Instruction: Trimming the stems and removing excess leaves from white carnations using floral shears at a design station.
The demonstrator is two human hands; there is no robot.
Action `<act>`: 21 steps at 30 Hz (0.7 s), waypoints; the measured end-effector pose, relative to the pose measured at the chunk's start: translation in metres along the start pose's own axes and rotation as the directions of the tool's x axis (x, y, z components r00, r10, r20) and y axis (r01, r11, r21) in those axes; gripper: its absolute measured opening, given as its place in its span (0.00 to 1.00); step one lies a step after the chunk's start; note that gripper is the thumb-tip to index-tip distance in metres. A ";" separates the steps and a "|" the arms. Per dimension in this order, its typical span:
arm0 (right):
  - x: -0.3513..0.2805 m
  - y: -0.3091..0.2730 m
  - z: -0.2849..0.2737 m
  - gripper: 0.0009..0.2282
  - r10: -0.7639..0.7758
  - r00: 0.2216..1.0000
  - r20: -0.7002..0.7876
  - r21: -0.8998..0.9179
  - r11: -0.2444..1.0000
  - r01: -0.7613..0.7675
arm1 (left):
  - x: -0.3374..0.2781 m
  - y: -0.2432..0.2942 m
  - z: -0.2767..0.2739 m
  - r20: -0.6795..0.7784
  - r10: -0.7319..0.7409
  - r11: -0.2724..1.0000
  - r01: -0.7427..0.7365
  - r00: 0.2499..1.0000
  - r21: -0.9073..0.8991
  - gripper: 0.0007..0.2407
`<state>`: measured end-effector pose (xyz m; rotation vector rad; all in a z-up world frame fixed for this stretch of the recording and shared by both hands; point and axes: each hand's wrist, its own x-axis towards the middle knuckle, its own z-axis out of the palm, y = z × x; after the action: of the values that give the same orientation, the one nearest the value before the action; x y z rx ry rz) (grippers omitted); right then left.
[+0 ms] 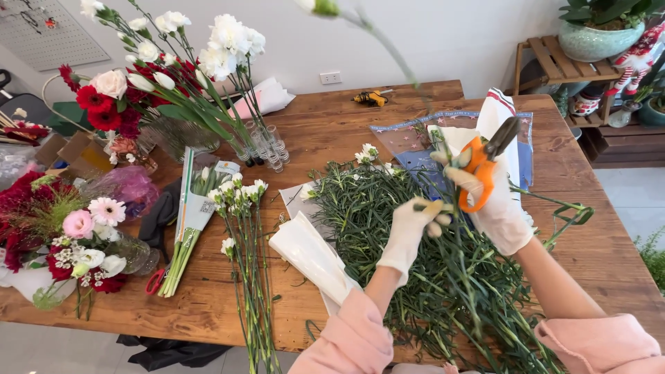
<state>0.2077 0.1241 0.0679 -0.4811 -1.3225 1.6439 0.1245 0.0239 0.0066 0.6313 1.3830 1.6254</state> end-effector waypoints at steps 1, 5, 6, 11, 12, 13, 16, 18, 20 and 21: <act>0.005 0.002 -0.006 0.11 -0.056 0.998 0.021 -0.051 0.997 0.057 | -0.005 -0.007 -0.003 0.062 -0.051 0.971 0.064 0.997 -0.229 0.06; -0.003 -0.014 0.000 0.12 -0.132 0.987 0.094 -0.124 0.982 0.144 | -0.008 -0.036 -0.016 0.154 -0.118 0.816 0.184 0.981 -0.548 0.09; -0.002 -0.012 -0.002 0.12 -0.133 0.987 0.095 -0.124 0.982 0.145 | -0.013 -0.027 -0.018 0.154 -0.116 0.816 0.183 0.981 -0.549 0.09; 0.000 -0.023 -0.007 0.15 -0.165 0.981 0.106 -0.230 0.955 0.186 | -0.013 -0.037 -0.056 0.022 -0.129 0.896 0.126 0.991 -0.425 0.04; 0.003 -0.028 -0.010 0.15 -0.168 0.980 0.107 -0.230 0.955 0.188 | -0.016 -0.032 -0.057 0.023 -0.126 0.897 0.124 0.992 -0.425 0.04; 0.006 -0.032 -0.014 0.16 -0.157 0.976 0.150 -0.250 0.949 0.191 | -0.020 -0.028 -0.058 0.063 -0.104 0.938 0.119 0.993 -0.324 0.05; -0.006 -0.062 0.009 0.14 -0.121 0.961 0.248 -0.331 0.922 0.202 | -0.030 0.023 -0.028 0.242 -0.023 0.975 0.075 0.970 -0.208 0.08; -0.015 -0.077 0.025 0.12 -0.093 0.948 0.306 -0.389 0.896 0.214 | -0.010 0.025 -0.006 0.370 0.042 0.978 0.037 0.928 -0.204 0.12; -0.016 -0.083 0.030 0.14 -0.016 0.966 0.257 -0.291 0.952 0.093 | 0.038 -0.016 0.011 0.438 0.152 0.949 -0.007 0.886 -0.314 0.14; -0.011 -0.081 0.026 0.14 -0.015 0.966 0.257 -0.292 0.952 0.092 | 0.035 -0.010 0.013 0.438 0.152 0.949 -0.007 0.886 -0.315 0.14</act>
<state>0.2267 0.0988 0.1481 -0.4188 -1.7772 1.4988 0.1217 0.0602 -0.0051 0.8290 0.7502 1.5802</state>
